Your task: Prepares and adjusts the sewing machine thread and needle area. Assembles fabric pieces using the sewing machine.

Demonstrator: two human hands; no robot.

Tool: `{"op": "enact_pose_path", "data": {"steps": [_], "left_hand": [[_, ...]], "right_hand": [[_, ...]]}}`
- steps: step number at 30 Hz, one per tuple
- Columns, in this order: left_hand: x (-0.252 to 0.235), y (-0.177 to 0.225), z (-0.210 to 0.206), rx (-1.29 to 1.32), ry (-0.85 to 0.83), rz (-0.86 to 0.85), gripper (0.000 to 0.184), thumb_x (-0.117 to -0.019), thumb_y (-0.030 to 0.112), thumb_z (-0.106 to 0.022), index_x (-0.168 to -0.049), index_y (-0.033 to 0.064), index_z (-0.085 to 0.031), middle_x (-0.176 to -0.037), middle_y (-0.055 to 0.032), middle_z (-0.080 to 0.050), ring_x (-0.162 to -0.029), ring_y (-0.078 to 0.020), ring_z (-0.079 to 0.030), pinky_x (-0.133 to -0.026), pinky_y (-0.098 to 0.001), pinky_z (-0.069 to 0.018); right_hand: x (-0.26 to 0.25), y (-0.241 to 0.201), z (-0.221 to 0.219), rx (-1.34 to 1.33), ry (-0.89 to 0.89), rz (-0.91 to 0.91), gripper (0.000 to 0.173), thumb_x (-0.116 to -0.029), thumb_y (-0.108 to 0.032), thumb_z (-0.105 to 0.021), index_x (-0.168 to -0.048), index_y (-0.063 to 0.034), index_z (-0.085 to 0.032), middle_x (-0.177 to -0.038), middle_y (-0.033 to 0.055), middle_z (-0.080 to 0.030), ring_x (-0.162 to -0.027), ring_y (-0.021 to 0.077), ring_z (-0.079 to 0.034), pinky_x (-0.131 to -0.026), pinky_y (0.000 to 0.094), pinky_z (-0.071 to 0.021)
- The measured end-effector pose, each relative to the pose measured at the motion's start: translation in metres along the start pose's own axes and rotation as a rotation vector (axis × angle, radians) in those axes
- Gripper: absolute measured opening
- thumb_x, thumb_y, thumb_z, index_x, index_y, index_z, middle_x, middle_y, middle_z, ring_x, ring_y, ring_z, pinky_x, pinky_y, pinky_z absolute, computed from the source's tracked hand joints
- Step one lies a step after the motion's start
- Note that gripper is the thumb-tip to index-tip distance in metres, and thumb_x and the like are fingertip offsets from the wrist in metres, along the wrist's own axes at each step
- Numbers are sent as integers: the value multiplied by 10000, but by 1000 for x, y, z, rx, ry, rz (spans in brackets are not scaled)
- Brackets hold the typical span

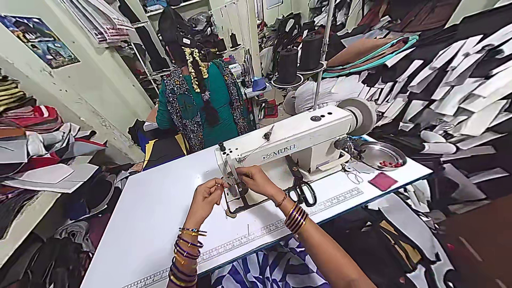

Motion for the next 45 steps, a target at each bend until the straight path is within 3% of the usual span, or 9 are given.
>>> {"op": "enact_pose_path", "data": {"steps": [6, 15, 22, 25, 27, 30, 38, 42, 45], "left_hand": [[-37, 13, -16, 179, 87, -18, 211, -957, -60, -467, -1000, 1, -664, -609, 133, -575, -496, 57, -481, -513, -115, -419], [45, -23, 16, 50, -148, 136, 215, -963, 18, -541, -1053, 19, -737, -673, 141, -669, -584, 56, -598, -613, -127, -520], [59, -1, -20, -519, 79, -230, 419, -963, 180, -587, -1355, 46, -654, -1313, -118, -689, -1085, -231, -689, -852, -384, -572], [55, 16, -85, -552, -65, -446, 381, -1000, 291, -554, -1319, 146, -703, -1394, -23, -661, -1361, -303, -548, -1065, -617, -353], [50, 7, -118, -524, -101, -509, 273, -985, 284, -590, -1151, 178, -780, -1192, 15, -759, -1259, -271, -638, -1080, -671, -309], [36, -13, -140, -435, -39, -478, 161, -918, 226, -696, -959, 137, -824, -929, -39, -782, -869, -197, -737, -865, -447, -524], [46, -48, -145, 179, -28, 52, 120, -874, 26, -702, -940, -53, -762, -830, -59, -732, -730, 2, -649, -716, -175, -543], [96, -72, -152, 210, -89, 251, 124, -891, 1, -666, -948, -81, -740, -876, -99, -744, -782, -60, -690, -778, -237, -573], [97, -72, -145, -292, -191, 143, 198, -945, 103, -634, -959, -22, -788, -848, -162, -728, -780, -253, -708, -781, -420, -574]], "right_hand": [[-17, 1, 14, 9, -294, -43, 251, -1055, -110, -477, -1106, 52, -661, -713, 27, -589, -566, 37, -485, -584, 229, -433], [48, 7, 38, -391, 132, 93, 188, -981, -114, -512, -935, -9, -661, -1013, -26, -620, -753, -50, -575, -631, 124, -483], [133, -24, 40, -438, 278, 204, 263, -1022, -360, -605, -892, -171, -733, -1187, -76, -652, -862, -50, -642, -703, 131, -563], [155, -25, 34, -439, 311, 139, 228, -1020, -300, -610, -928, -136, -739, -1170, -59, -642, -840, -44, -642, -704, 133, -571], [166, -7, 33, -558, 395, 27, 185, -978, -307, -654, -895, -179, -759, -1120, -76, -685, -765, -19, -650, -632, 156, -563], [174, 29, 35, -699, 495, -217, 152, -907, -133, -598, -826, -161, -723, -987, -65, -712, -684, 5, -634, -585, 176, -534], [167, 39, 3, -1229, 435, -317, 137, -898, -113, -654, -816, -133, -762, -806, 8, -742, -672, 66, -686, -618, 202, -565], [182, 44, 11, -497, 351, -510, 167, -914, -1, -543, -877, -47, -700, -810, 12, -740, -675, 68, -688, -640, 226, -582], [185, 60, 41, 518, 400, -516, 218, -913, -28, -636, -1078, 81, -725, -1039, 255, -715, -941, 389, -712, -843, 556, -554]]}}
Point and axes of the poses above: each hand's wrist, its own x-axis away from the middle knuckle, its own z-axis out of the back of the hand, y = z × x, the point moved 4 cm from there along -x, towards the middle knuckle
